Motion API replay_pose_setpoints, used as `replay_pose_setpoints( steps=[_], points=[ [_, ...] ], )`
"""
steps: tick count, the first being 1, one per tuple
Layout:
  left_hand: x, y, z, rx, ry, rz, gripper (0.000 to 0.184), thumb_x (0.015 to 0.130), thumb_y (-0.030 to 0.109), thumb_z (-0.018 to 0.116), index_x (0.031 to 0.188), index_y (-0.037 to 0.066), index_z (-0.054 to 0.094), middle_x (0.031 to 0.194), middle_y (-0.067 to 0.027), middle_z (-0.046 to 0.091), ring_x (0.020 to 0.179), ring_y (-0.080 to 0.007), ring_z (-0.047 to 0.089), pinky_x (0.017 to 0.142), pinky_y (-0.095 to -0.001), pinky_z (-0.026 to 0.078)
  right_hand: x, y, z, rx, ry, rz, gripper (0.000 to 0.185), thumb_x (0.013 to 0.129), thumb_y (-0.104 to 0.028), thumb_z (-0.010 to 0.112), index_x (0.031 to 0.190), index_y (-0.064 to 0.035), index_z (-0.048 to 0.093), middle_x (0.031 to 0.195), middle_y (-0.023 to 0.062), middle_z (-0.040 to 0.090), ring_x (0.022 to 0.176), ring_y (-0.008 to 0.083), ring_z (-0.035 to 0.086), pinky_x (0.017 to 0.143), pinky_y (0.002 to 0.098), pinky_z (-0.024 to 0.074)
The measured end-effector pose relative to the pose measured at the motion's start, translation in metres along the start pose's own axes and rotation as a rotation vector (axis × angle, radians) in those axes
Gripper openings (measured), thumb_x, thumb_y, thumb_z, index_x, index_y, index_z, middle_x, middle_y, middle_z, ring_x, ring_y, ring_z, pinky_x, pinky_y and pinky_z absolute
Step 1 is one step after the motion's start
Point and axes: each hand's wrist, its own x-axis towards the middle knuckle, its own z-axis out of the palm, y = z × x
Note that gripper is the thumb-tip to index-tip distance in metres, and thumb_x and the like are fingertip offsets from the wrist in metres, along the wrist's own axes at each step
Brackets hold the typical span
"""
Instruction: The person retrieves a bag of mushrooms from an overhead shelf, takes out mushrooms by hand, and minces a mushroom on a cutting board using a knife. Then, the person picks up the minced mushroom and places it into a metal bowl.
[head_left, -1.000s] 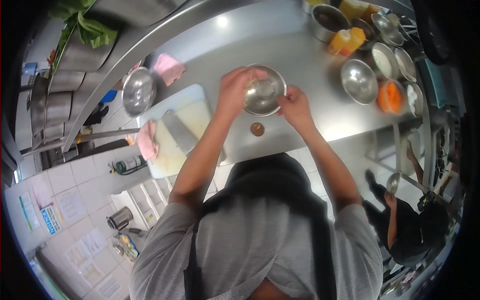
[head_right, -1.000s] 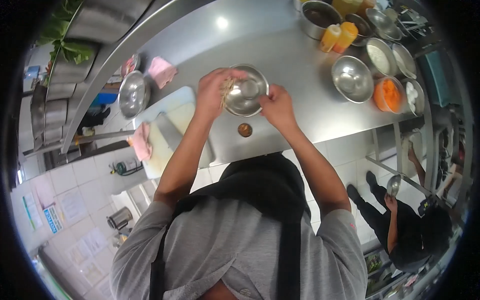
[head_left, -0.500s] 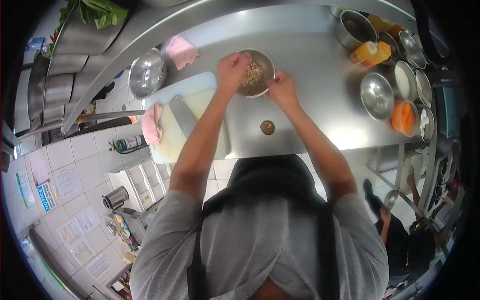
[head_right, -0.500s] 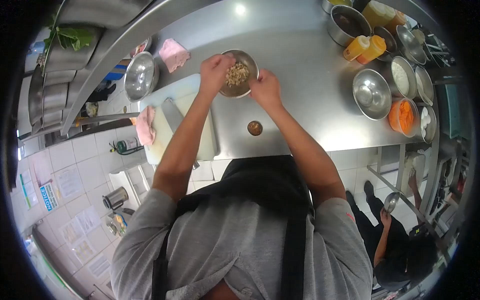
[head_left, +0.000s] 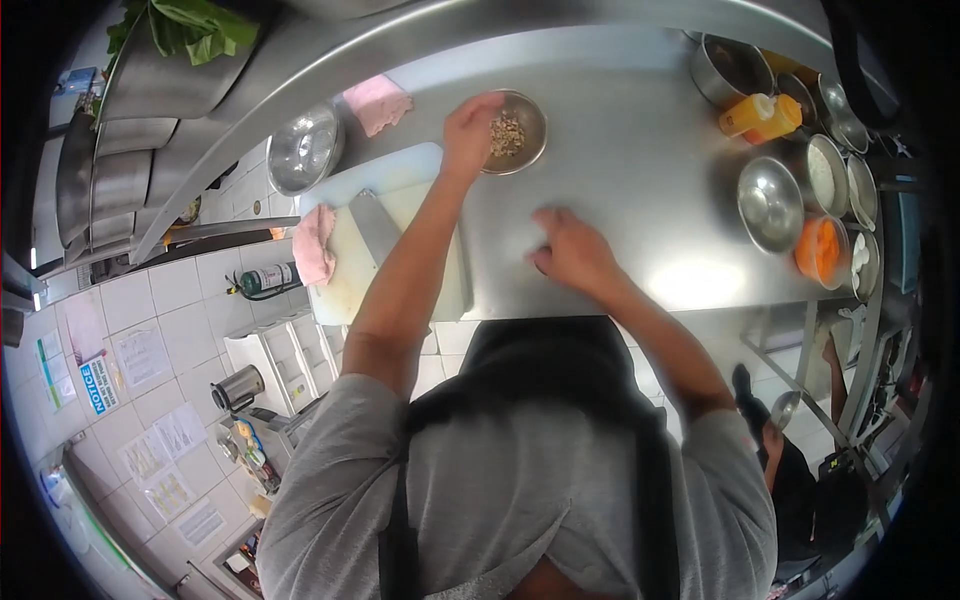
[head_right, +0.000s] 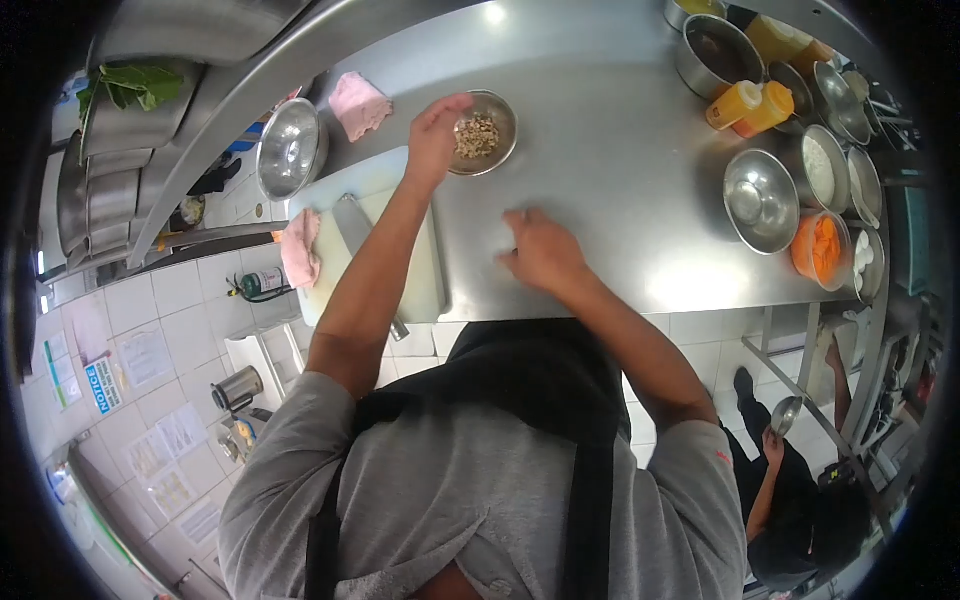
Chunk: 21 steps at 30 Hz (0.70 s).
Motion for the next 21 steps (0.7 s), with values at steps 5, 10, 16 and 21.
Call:
replay_pose_setpoints(
  steps=[5, 10, 16, 21],
  points=[
    [0.005, 0.030, -0.015, -0.821, 0.081, -0.562, 0.038, 0.111, 0.007, 0.051, 0.148, 0.004, 0.060, 0.109, -0.0108, 0.078, 0.113, -0.0249, 0.071, 0.101, -0.0373, 0.056, -0.042, 0.006, 0.034, -0.283, -0.112, -0.203, 0.044, 0.092, -0.021, 0.080, 0.132, -0.0107, 0.065, 0.129, 0.0196, 0.062, 0.113, 0.0425, 0.070, 0.091, 0.0527, 0.0603],
    [0.010, -0.018, -0.053, -1.260, 0.050, -0.736, 0.023, 0.117, 0.026, 0.055, 0.127, 0.008, 0.065, 0.076, 0.0007, 0.063, 0.067, -0.0137, 0.061, 0.060, -0.0294, 0.053, -0.027, 0.000, 0.021, 0.240, -0.062, 0.050, 0.037, 0.096, -0.014, 0.071, 0.133, -0.0081, 0.068, 0.120, 0.0174, 0.069, 0.096, 0.0302, 0.072, 0.085, 0.0440, 0.0602],
    [-0.030, 0.021, -0.090, -1.410, 0.125, -0.704, 0.065, 0.112, 0.067, 0.048, 0.081, 0.011, 0.064, 0.057, 0.0058, 0.042, 0.048, -0.0085, 0.040, 0.045, -0.0266, 0.031, 0.005, -0.048, 0.008, 1.052, -0.188, 0.400, 0.039, 0.101, -0.019, 0.049, 0.131, -0.0072, 0.071, 0.110, 0.0057, 0.070, 0.084, 0.0162, 0.068, 0.075, 0.0307, 0.0535],
    [-0.024, 0.026, -0.100, -1.445, 0.017, -0.661, 0.068, 0.108, 0.072, 0.051, 0.074, 0.014, 0.061, 0.053, 0.0076, 0.034, 0.045, -0.0089, 0.035, 0.045, -0.0267, 0.028, -0.004, -0.091, 0.039, 1.330, -0.246, 0.428, 0.027, 0.108, -0.033, 0.062, 0.120, -0.0106, 0.068, 0.103, 0.0030, 0.067, 0.080, 0.0145, 0.063, 0.072, 0.0295, 0.0501]
  ],
)
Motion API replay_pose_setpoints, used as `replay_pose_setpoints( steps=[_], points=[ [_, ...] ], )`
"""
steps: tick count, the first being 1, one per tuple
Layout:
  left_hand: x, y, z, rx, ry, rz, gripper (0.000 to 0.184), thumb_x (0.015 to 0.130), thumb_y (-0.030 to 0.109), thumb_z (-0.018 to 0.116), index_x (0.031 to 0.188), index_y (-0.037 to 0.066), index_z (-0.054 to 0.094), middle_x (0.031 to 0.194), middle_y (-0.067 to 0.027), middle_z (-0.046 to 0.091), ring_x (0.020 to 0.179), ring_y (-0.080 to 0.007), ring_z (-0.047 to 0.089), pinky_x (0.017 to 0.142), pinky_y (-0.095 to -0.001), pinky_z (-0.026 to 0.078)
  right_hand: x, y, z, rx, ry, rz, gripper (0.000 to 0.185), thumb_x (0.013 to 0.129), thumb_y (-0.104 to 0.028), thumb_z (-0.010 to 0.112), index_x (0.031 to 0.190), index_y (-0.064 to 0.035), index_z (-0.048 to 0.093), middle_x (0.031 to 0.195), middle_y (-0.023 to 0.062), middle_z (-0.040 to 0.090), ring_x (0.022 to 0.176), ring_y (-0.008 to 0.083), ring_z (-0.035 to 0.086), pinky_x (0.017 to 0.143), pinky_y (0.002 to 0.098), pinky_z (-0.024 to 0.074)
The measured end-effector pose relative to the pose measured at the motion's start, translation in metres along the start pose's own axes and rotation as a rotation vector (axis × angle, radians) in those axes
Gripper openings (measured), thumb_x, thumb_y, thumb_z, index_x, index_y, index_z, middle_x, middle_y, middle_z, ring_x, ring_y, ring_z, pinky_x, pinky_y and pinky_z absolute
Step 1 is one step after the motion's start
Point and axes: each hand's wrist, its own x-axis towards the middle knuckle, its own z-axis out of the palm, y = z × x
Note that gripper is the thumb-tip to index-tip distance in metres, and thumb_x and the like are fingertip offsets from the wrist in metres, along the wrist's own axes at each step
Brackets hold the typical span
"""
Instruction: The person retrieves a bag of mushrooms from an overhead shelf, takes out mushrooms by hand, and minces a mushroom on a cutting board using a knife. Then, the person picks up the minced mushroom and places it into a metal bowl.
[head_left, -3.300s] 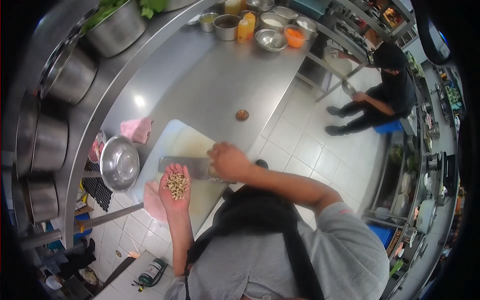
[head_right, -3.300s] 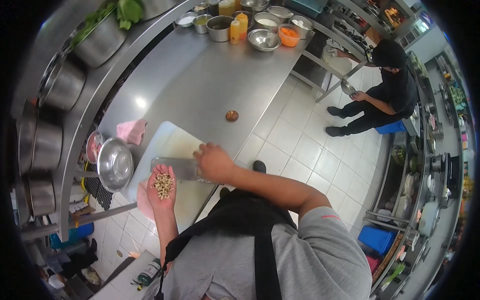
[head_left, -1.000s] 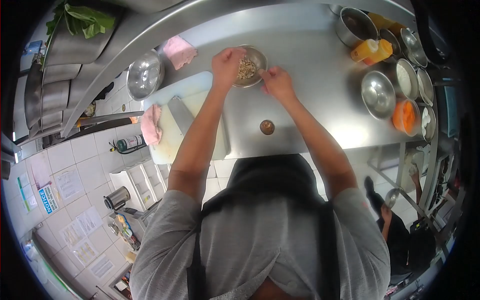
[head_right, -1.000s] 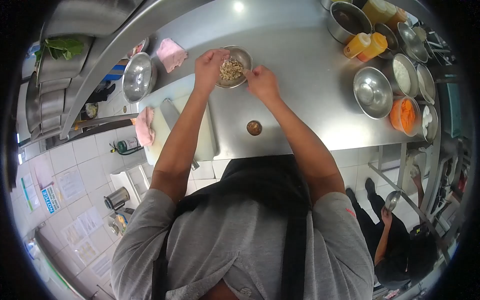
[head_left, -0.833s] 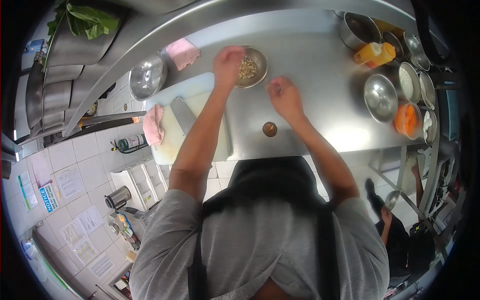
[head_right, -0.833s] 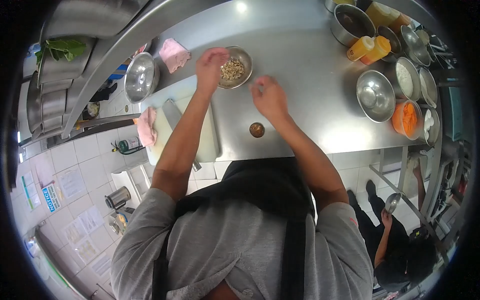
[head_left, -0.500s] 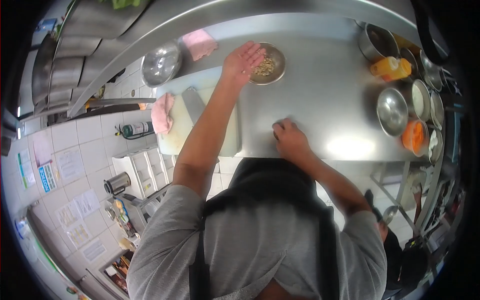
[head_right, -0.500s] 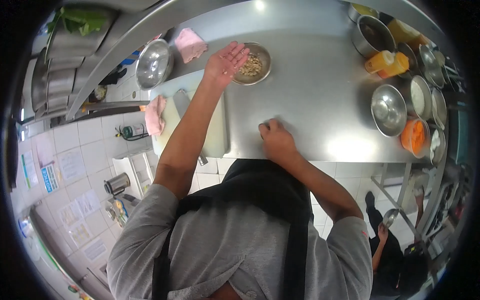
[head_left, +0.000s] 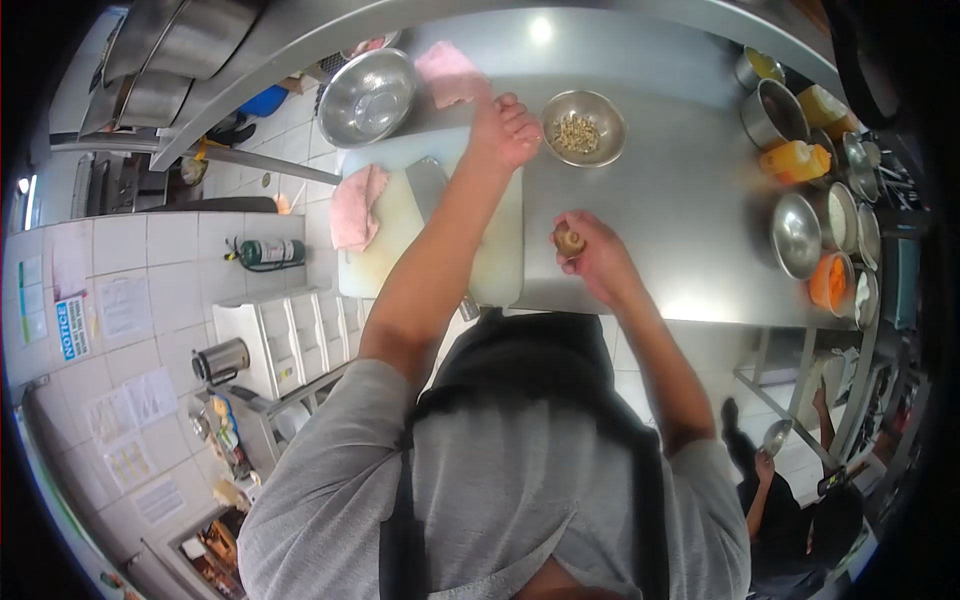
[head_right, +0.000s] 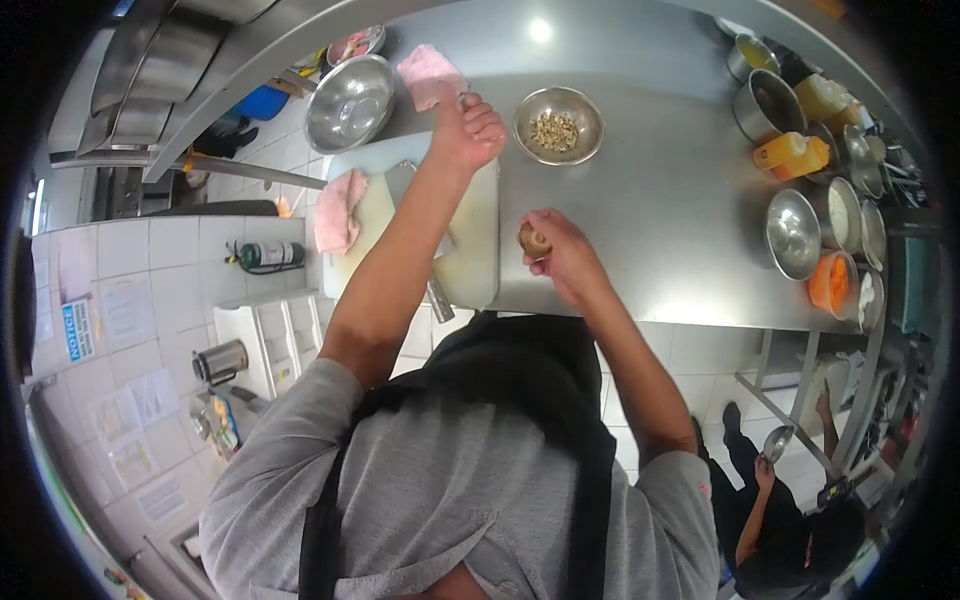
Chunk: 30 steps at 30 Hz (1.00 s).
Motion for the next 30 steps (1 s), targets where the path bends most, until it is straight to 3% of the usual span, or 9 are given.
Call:
replay_pose_setpoints(
  steps=[2, 4, 7, 12, 14, 18, 23, 27, 30],
  points=[
    [0.066, 0.002, -0.027, 0.034, -0.343, -0.039, 0.057, 0.109, 0.062, 0.061, 0.080, 0.013, 0.068, 0.058, 0.0050, 0.047, 0.050, -0.0098, 0.045, 0.046, -0.0279, 0.036, -0.002, 0.017, 0.022, -0.021, 0.096, -0.011, 0.027, 0.107, -0.036, 0.066, 0.118, -0.0116, 0.067, 0.101, 0.0019, 0.066, 0.079, 0.0141, 0.062, 0.071, 0.0294, 0.0492],
    [0.067, -0.039, -0.001, 0.993, -0.058, 0.498, 0.041, 0.109, 0.047, 0.069, 0.094, 0.008, 0.074, 0.074, -0.0010, 0.064, 0.061, -0.0132, 0.058, 0.054, -0.0283, 0.048, -0.009, 0.027, 0.048, -0.024, 0.233, 0.006, 0.025, 0.105, -0.033, 0.072, 0.119, -0.0120, 0.067, 0.099, -0.0002, 0.065, 0.078, 0.0133, 0.061, 0.073, 0.0293, 0.0488],
    [0.061, -0.026, -0.008, 0.938, -0.009, 0.371, 0.033, 0.109, 0.035, 0.069, 0.111, 0.003, 0.075, 0.091, -0.0073, 0.073, 0.071, -0.0188, 0.066, 0.065, -0.0303, 0.056, -0.013, 0.054, 0.066, -0.292, 0.326, -0.091, 0.031, 0.106, -0.029, 0.070, 0.128, -0.0087, 0.063, 0.100, 0.0013, 0.066, 0.079, 0.0134, 0.060, 0.071, 0.0287, 0.0463],
    [-0.063, 0.040, -0.040, 0.184, 0.161, -0.108, 0.027, 0.109, 0.028, 0.066, 0.091, 0.009, 0.065, 0.078, -0.0026, 0.064, 0.066, -0.0218, 0.066, 0.058, -0.0386, 0.056, 0.017, 0.093, 0.106, -0.873, 0.421, -0.292, 0.028, 0.101, -0.020, 0.071, 0.124, -0.0045, 0.066, 0.102, 0.0125, 0.072, 0.091, 0.0275, 0.071, 0.083, 0.0398, 0.0565],
    [-0.103, 0.084, -0.103, 0.041, 0.031, -0.240, 0.040, 0.109, 0.031, 0.065, 0.075, 0.016, 0.050, 0.064, 0.0018, 0.050, 0.055, -0.0189, 0.055, 0.049, -0.0376, 0.047, 0.038, 0.100, 0.111, -1.220, 0.494, -0.482, 0.029, 0.097, -0.016, 0.069, 0.122, -0.0008, 0.066, 0.110, 0.0251, 0.073, 0.101, 0.0449, 0.072, 0.090, 0.0470, 0.0571],
    [-0.229, 0.185, -0.172, -0.094, 0.041, -0.293, 0.058, 0.110, 0.034, 0.061, 0.063, 0.024, 0.029, 0.057, 0.0065, 0.028, 0.047, -0.0111, 0.026, 0.042, -0.0302, 0.022, 0.066, 0.086, 0.073, -1.318, 0.625, -0.482, 0.037, 0.097, -0.019, 0.071, 0.129, -0.0014, 0.068, 0.112, 0.0249, 0.073, 0.106, 0.0438, 0.070, 0.097, 0.0493, 0.0552],
    [-0.402, 0.299, -0.290, -0.175, 0.192, 0.155, 0.064, 0.113, 0.036, 0.053, 0.056, 0.025, 0.027, 0.051, 0.0088, 0.022, 0.045, -0.0095, 0.024, 0.042, -0.0288, 0.020, 0.079, 0.072, 0.084, -1.799, 0.775, -0.643, 0.046, 0.096, -0.028, 0.079, 0.133, -0.0033, 0.070, 0.123, 0.0206, 0.073, 0.115, 0.0418, 0.067, 0.109, 0.0501, 0.0492],
    [-0.496, 0.378, -0.364, -0.303, 0.242, 0.407, 0.065, 0.110, 0.036, 0.058, 0.056, 0.027, 0.024, 0.050, 0.0089, 0.021, 0.043, -0.0080, 0.023, 0.040, -0.0273, 0.019, 0.111, 0.094, 0.215, -1.180, 0.296, -0.561, 0.042, 0.101, -0.024, 0.078, 0.139, -0.0096, 0.070, 0.119, 0.0157, 0.076, 0.100, 0.0227, 0.073, 0.086, 0.0375, 0.0599],
    [-0.506, 0.446, -0.397, -0.296, 0.055, 0.475, 0.066, 0.110, 0.038, 0.058, 0.055, 0.027, 0.023, 0.047, 0.0100, 0.019, 0.040, -0.0064, 0.024, 0.040, -0.0267, 0.021, 0.160, 0.120, 0.335, -1.203, 0.053, -0.382, 0.044, 0.101, -0.025, 0.080, 0.141, -0.0115, 0.069, 0.131, 0.0130, 0.075, 0.101, 0.0190, 0.073, 0.090, 0.0350, 0.0604]
  ],
)
